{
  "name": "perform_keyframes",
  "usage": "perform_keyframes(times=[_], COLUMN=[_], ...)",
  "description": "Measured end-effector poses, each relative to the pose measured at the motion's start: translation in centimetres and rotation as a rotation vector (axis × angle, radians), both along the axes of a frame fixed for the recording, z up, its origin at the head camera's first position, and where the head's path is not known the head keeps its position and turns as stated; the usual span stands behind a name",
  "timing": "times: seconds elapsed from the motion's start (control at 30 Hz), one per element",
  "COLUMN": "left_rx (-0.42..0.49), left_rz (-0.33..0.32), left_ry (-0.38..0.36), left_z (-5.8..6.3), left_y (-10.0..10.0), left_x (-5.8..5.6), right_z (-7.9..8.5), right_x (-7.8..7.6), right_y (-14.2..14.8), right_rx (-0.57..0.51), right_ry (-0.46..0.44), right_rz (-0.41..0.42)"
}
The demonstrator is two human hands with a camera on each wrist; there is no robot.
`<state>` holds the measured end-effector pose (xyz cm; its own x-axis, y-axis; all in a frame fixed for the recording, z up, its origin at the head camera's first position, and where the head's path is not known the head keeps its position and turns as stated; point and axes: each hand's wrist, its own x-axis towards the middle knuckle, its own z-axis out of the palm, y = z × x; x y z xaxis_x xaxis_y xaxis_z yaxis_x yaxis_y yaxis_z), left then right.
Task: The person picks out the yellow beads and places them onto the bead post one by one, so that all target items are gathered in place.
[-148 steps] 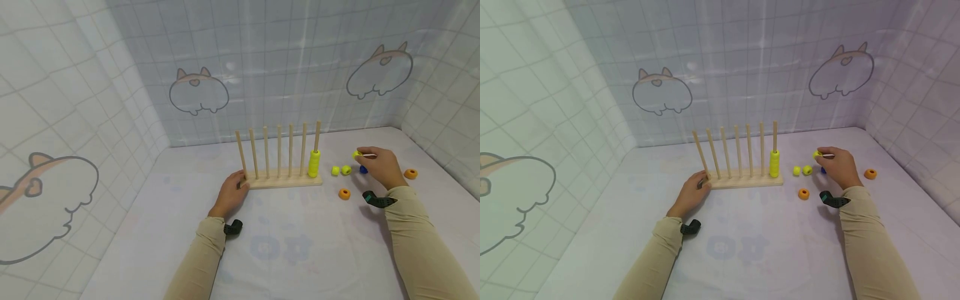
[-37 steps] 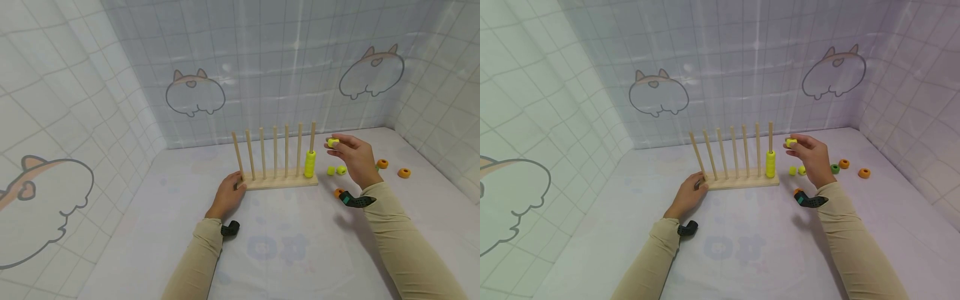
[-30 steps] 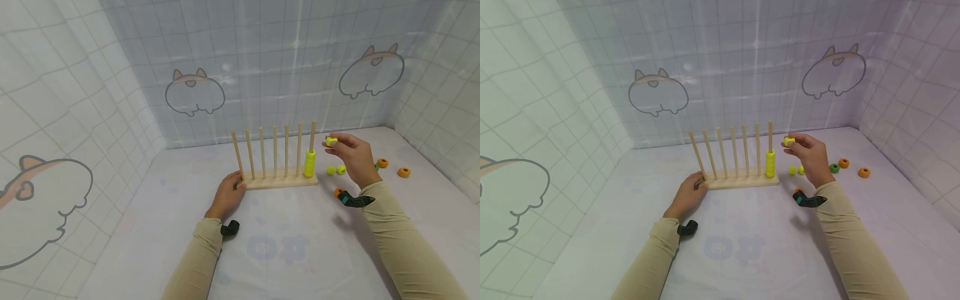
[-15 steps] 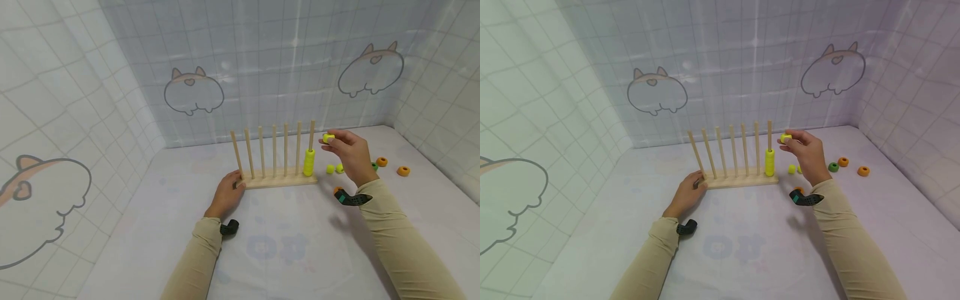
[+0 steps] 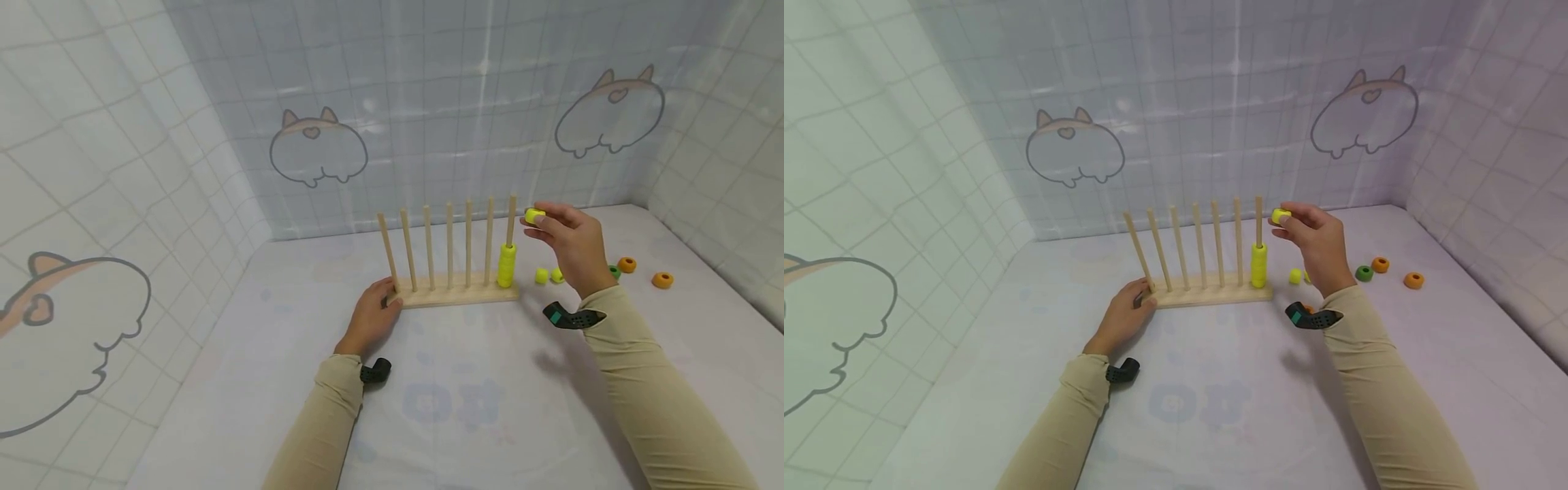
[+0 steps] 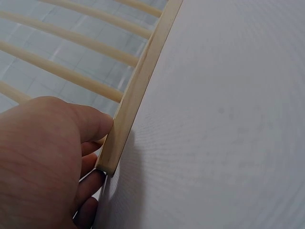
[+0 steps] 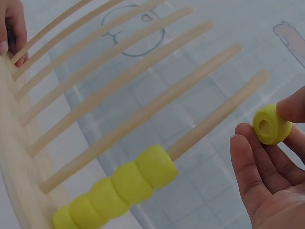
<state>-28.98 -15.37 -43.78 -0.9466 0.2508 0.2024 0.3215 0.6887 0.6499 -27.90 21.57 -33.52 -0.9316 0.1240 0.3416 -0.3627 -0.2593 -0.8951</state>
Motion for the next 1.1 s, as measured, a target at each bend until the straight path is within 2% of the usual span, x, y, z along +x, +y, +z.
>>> perform_keyframes(times=[0.17, 0.43, 0.9, 1.1], left_rx=[-0.008, -0.003, -0.017, -0.007], left_rz=[-0.002, 0.006, 0.008, 0.004], left_ry=[-0.008, -0.004, -0.004, -0.007], left_z=[-0.2, -0.1, 0.0, 0.1], left_y=[0.0, 0.0, -0.1, -0.1], left_x=[0.0, 0.0, 0.0, 0.0], right_z=[0.5, 2.4, 3.8, 4.2], right_x=[-0.3, -1.2, -1.5, -1.7], right_y=[-0.1, -0.7, -1.4, -1.5], right_rx=[-0.022, -0.016, -0.022, -0.071], right_ry=[0.014, 0.044, 0.058, 0.063], right_rz=[0.007, -0.001, 0.0, 0.026])
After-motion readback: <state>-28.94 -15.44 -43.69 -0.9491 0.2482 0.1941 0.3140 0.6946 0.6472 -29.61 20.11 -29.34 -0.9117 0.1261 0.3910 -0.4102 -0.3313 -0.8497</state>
